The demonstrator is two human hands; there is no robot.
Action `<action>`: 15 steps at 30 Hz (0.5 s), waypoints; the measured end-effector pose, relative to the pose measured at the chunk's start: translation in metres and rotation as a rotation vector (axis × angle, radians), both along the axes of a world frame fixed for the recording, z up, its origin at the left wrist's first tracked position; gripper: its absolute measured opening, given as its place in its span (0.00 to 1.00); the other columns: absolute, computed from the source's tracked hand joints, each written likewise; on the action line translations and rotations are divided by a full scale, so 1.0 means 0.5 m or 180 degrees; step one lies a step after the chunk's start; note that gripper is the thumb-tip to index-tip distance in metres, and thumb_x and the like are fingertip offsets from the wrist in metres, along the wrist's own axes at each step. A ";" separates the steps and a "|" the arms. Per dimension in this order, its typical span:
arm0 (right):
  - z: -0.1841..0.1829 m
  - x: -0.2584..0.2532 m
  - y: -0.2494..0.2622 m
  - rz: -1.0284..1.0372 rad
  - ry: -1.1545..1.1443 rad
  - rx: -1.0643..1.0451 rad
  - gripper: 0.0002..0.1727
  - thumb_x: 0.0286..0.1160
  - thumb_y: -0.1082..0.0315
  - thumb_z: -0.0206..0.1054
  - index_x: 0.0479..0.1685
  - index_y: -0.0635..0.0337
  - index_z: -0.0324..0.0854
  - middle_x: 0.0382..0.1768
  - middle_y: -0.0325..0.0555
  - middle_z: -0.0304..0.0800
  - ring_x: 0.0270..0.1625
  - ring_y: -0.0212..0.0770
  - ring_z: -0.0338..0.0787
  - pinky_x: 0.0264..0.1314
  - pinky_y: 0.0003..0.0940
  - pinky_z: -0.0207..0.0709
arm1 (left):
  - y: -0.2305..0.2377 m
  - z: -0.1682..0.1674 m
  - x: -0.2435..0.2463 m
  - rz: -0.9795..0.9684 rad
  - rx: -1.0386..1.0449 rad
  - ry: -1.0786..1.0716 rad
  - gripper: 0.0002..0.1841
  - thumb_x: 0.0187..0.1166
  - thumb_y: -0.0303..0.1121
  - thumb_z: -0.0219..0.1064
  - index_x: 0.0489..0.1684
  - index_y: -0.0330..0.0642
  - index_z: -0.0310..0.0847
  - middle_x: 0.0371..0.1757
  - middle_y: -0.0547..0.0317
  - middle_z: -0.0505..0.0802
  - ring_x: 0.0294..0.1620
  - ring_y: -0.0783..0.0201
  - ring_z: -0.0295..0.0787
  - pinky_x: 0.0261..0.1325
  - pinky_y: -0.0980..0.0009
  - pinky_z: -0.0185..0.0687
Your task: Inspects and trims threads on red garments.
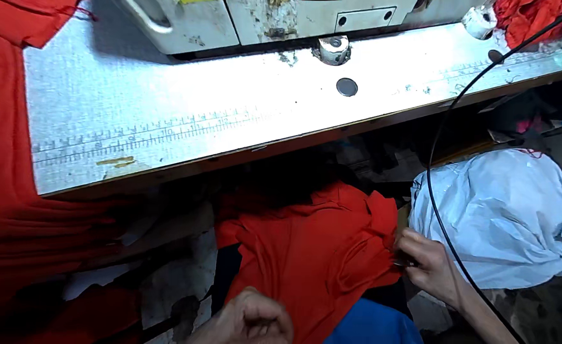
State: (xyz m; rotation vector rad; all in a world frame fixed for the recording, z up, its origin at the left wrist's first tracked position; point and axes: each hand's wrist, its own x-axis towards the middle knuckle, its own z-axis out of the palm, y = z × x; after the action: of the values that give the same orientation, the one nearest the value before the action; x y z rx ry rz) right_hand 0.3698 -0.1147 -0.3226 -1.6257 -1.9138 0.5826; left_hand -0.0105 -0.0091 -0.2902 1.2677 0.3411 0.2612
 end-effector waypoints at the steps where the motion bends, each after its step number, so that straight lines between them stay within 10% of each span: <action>1: 0.001 0.006 -0.015 -0.0024 -0.0069 -0.0148 0.06 0.58 0.70 0.65 0.30 0.56 0.86 0.33 0.40 0.86 0.34 0.31 0.86 0.33 0.27 0.82 | 0.008 0.007 0.013 -0.0010 -0.0064 0.0182 0.16 0.86 0.44 0.63 0.41 0.40 0.90 0.22 0.68 0.89 0.21 0.83 0.82 0.26 0.84 0.79; 6: 0.004 0.032 -0.063 -0.0430 0.0086 -0.0172 0.04 0.60 0.69 0.66 0.29 0.55 0.87 0.37 0.37 0.87 0.37 0.23 0.85 0.38 0.17 0.80 | 0.066 -0.007 0.145 0.1306 0.1123 0.0811 0.07 0.80 0.38 0.69 0.45 0.51 0.92 0.26 0.74 0.90 0.24 0.80 0.84 0.29 0.82 0.82; 10: -0.007 0.019 -0.099 -0.0460 0.0298 -0.0297 0.04 0.59 0.70 0.67 0.29 0.57 0.87 0.36 0.41 0.89 0.38 0.26 0.86 0.39 0.18 0.80 | 0.099 -0.085 0.233 0.0422 0.2317 0.1067 0.24 0.77 0.33 0.69 0.74 0.57 0.84 0.75 0.67 0.86 0.76 0.63 0.79 0.78 0.55 0.73; 15: -0.048 0.009 -0.123 -0.0687 0.0490 -0.0346 0.03 0.59 0.71 0.69 0.27 0.61 0.86 0.36 0.44 0.89 0.38 0.25 0.85 0.40 0.15 0.79 | 0.074 -0.169 0.282 0.0925 0.2240 0.0398 0.05 0.74 0.31 0.74 0.38 0.46 0.97 0.40 0.65 0.92 0.47 0.72 0.87 0.53 0.75 0.83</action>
State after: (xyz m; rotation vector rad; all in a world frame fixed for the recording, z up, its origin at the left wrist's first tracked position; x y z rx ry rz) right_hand 0.3742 -0.1761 -0.3465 -1.7727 -1.5966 0.7094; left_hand 0.1304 0.0278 -0.3745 1.9326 0.5712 0.5850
